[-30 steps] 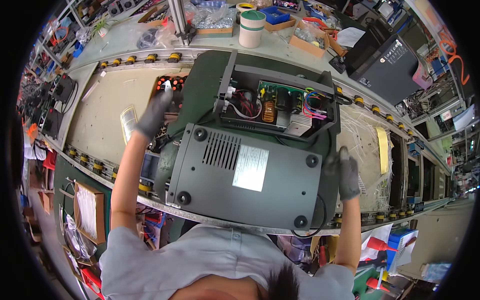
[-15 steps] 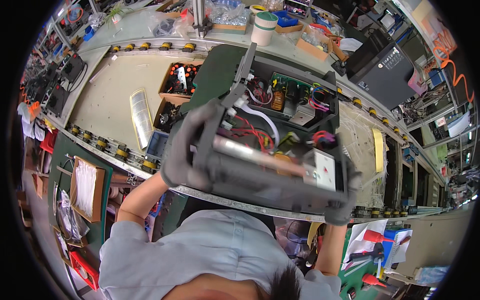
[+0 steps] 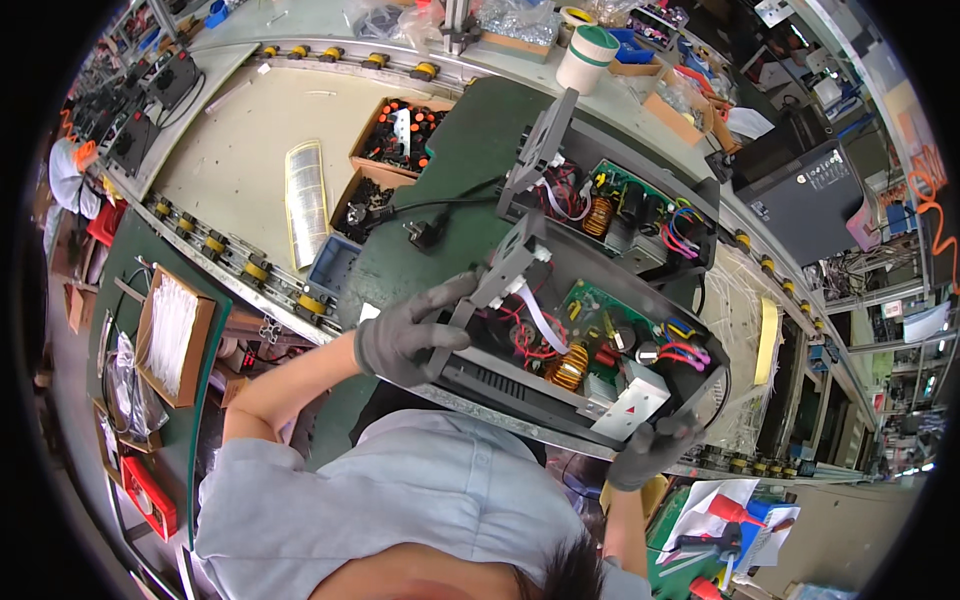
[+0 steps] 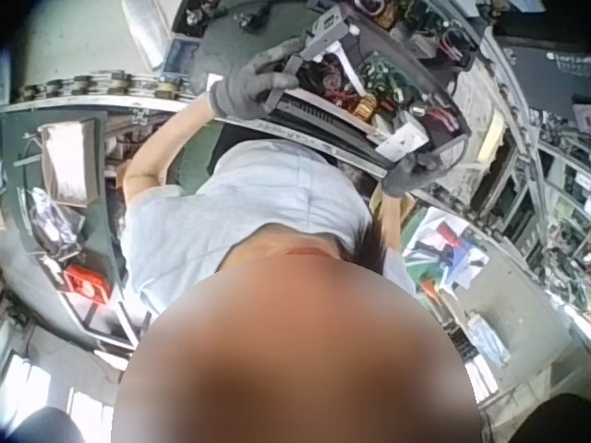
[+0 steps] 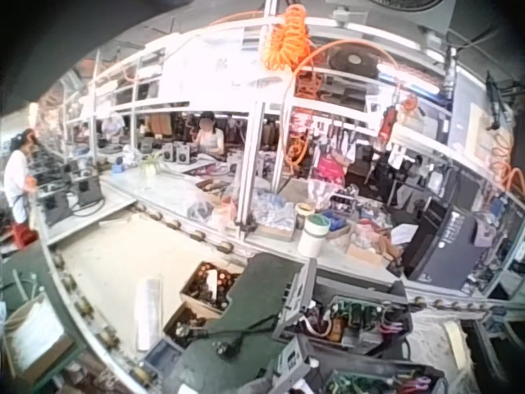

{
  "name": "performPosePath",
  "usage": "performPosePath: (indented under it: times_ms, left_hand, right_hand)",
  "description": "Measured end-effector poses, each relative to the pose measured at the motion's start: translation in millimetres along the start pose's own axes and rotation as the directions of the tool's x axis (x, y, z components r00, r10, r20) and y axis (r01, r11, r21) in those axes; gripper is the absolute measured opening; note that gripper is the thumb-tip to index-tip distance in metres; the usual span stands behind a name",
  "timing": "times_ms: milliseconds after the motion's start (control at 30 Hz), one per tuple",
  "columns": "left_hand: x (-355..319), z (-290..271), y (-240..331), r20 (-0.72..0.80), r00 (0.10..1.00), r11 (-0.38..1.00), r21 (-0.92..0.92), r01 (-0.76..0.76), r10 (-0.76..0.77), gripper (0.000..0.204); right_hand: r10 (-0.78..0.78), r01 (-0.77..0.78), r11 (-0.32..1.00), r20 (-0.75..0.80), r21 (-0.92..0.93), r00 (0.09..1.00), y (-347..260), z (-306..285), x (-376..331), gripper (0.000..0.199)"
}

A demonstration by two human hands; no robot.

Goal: The recorder is assembling and inspecting electronic power units on a factory production line, using various tools and applying labels.

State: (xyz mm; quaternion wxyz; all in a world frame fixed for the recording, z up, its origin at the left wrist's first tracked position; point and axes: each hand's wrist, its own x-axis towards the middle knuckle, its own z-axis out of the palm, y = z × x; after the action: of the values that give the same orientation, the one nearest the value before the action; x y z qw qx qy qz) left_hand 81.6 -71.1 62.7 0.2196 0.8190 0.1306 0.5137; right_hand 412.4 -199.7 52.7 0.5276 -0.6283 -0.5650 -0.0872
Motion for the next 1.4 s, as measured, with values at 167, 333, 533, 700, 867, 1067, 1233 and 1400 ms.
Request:
performPosePath:
  times_ms: [167, 333, 533, 700, 867, 1067, 1233, 1400]
  left_hand:
    - [-4.3, -16.0, 10.2, 0.198, 0.980, 0.990, -0.132, 0.055, -0.028, 0.036]
    - [-59.5, -15.9, 14.5, 0.343, 0.939, 0.957, -0.273, 0.100, 0.000, 0.025]
    - [-51.4, 14.1, 0.1, 0.218, 0.970, 0.986, -0.104, 0.133, -0.108, 0.018]
    - [-21.2, -5.5, -21.4, 0.171, 0.982, 0.988, 0.146, 0.058, -0.083, 0.017]
    - [6.0, 1.2, -3.4, 0.002, 0.790, 0.772, -0.210, 0.600, -0.613, 0.018]
    - [18.3, -0.9, -5.5, -0.045, 0.785, 0.770, 0.168, 0.615, -0.617, 0.026]
    - [4.4, 7.4, -21.4, 0.095, 0.874, 0.874, 0.165, 0.457, -0.476, 0.020]
    - [25.4, -70.9, -75.4, -0.146, 0.886, 0.866, 0.196, 0.461, -0.439, 0.011]
  right_hand:
    - [0.248, -0.250, 0.968, -0.121, -0.002, 0.961, 8.6, -6.5, -63.3, 0.059]
    - [0.023, -0.027, 0.996, -0.048, -0.080, 0.999, 0.7, -12.1, -87.7, 0.060]
    - [-0.108, 0.155, 0.928, 0.153, -0.339, 0.982, 18.5, -8.1, -61.5, 0.021]
    - [-0.248, 0.361, 0.926, 0.548, -0.107, 0.799, 17.6, -41.1, -11.5, 0.022]
    - [-0.254, 0.233, 0.962, 0.161, 0.140, 0.954, -104.7, -0.6, 98.2, 0.015]
    - [-0.623, 0.751, 0.642, 0.675, 0.154, 0.394, -169.0, 179.2, 192.9, 0.023]
    - [-0.371, 0.875, 0.451, 0.929, 0.177, 0.004, -138.4, 271.5, 214.9, 0.025]
    - [-0.262, 0.847, 0.480, 0.959, 0.227, -0.109, -126.6, 282.1, 203.5, 0.020]
